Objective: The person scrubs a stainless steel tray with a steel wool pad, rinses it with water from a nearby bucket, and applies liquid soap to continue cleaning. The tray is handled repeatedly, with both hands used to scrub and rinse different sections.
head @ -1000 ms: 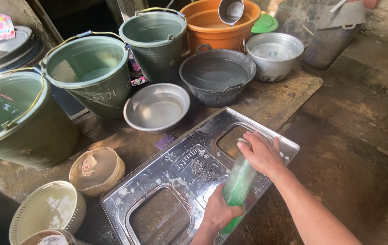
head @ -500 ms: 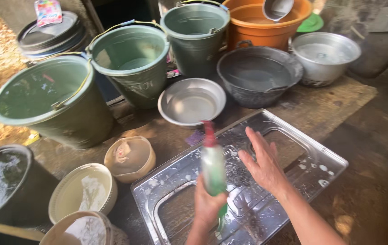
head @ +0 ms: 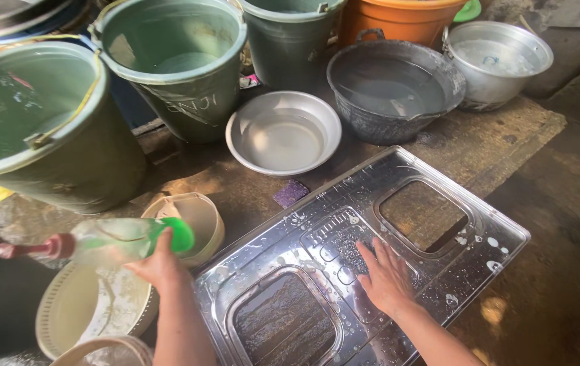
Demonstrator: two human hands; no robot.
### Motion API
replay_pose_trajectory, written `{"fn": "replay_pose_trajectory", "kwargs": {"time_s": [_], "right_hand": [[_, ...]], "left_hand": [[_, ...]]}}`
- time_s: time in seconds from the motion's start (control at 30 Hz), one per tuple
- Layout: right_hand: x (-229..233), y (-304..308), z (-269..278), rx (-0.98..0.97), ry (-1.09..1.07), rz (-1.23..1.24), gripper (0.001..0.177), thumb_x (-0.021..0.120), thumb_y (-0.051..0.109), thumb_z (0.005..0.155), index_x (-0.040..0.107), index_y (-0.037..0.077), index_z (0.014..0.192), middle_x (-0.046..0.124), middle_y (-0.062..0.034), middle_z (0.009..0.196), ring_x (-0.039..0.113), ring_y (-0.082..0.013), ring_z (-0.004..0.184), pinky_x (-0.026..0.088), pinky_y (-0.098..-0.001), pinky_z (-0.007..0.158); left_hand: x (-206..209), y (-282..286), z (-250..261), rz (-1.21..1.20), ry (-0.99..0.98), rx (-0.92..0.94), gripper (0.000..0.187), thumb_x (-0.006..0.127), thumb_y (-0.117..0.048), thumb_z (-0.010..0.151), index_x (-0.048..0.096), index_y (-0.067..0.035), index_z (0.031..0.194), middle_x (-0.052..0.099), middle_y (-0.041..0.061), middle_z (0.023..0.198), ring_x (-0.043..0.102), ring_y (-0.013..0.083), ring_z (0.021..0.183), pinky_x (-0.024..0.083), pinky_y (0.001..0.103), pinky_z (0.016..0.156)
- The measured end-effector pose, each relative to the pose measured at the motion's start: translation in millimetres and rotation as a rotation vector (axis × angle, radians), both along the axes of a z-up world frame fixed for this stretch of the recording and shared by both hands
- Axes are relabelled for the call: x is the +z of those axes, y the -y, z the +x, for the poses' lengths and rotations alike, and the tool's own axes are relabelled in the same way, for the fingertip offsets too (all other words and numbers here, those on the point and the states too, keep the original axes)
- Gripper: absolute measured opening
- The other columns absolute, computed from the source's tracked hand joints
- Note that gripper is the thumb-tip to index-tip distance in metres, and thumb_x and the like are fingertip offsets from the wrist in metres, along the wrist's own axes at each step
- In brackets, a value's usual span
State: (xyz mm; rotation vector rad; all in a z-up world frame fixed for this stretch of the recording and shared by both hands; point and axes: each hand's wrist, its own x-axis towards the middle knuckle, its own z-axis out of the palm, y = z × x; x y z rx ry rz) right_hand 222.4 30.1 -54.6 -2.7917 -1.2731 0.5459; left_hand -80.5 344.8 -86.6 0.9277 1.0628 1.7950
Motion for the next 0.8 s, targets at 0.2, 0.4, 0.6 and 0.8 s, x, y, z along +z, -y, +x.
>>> {"fn": "replay_pose_trajectory", "kwargs": {"time_s": [0.2,0.4,0.6,0.8], "right_hand": [[-19,-11,2,0.033,0.039,0.072,0.068,0.066,0.028,0.092,0.033,0.027,0.152,0.021,-0.0041,0.167,0.018,-0.0274,0.155,0.020,-0.0504,0.124],[-37,-33,-1,0.061,-0.005,0.272,0.056,0.064,0.013,0.093,0.046,0.020,0.145,0.040,-0.0056,0.161,0.036,-0.0273,0.148,0.030,-0.0414,0.122],[-43,-41,-49,0.211,-0.048,0.269,0.056,0.057,0.000,0.093,0.055,0.022,0.145,0.052,-0.0035,0.150,0.046,-0.0287,0.136,0.035,-0.0435,0.113],[-25,39,-77,0.372,0.021,0.317,0.058,0.063,-0.004,0.078,0.062,0.011,0.134,0.059,-0.0076,0.140,0.050,-0.0323,0.128,0.043,-0.0452,0.104]], "left_hand": [[-31,-13,7,-0.207,-0.268,0.194,0.094,0.080,0.005,0.082,0.023,-0.005,0.156,0.043,0.020,0.153,0.050,0.0306,0.139,0.045,0.042,0.117],[-18,14,27,-0.283,-0.185,0.116,0.073,0.065,0.007,0.088,0.029,0.000,0.151,0.041,0.020,0.144,0.052,0.0319,0.135,0.048,0.042,0.114],[-25,167,71,-0.086,-0.994,-0.152,0.064,0.072,-0.005,0.088,0.044,0.001,0.145,0.043,0.024,0.152,0.042,0.0402,0.144,0.030,0.053,0.120],[-22,222,63,-0.275,-1.535,-0.431,0.083,0.076,-0.029,0.076,0.043,-0.015,0.150,0.031,0.019,0.159,0.023,0.0344,0.152,0.016,0.065,0.119]]}}
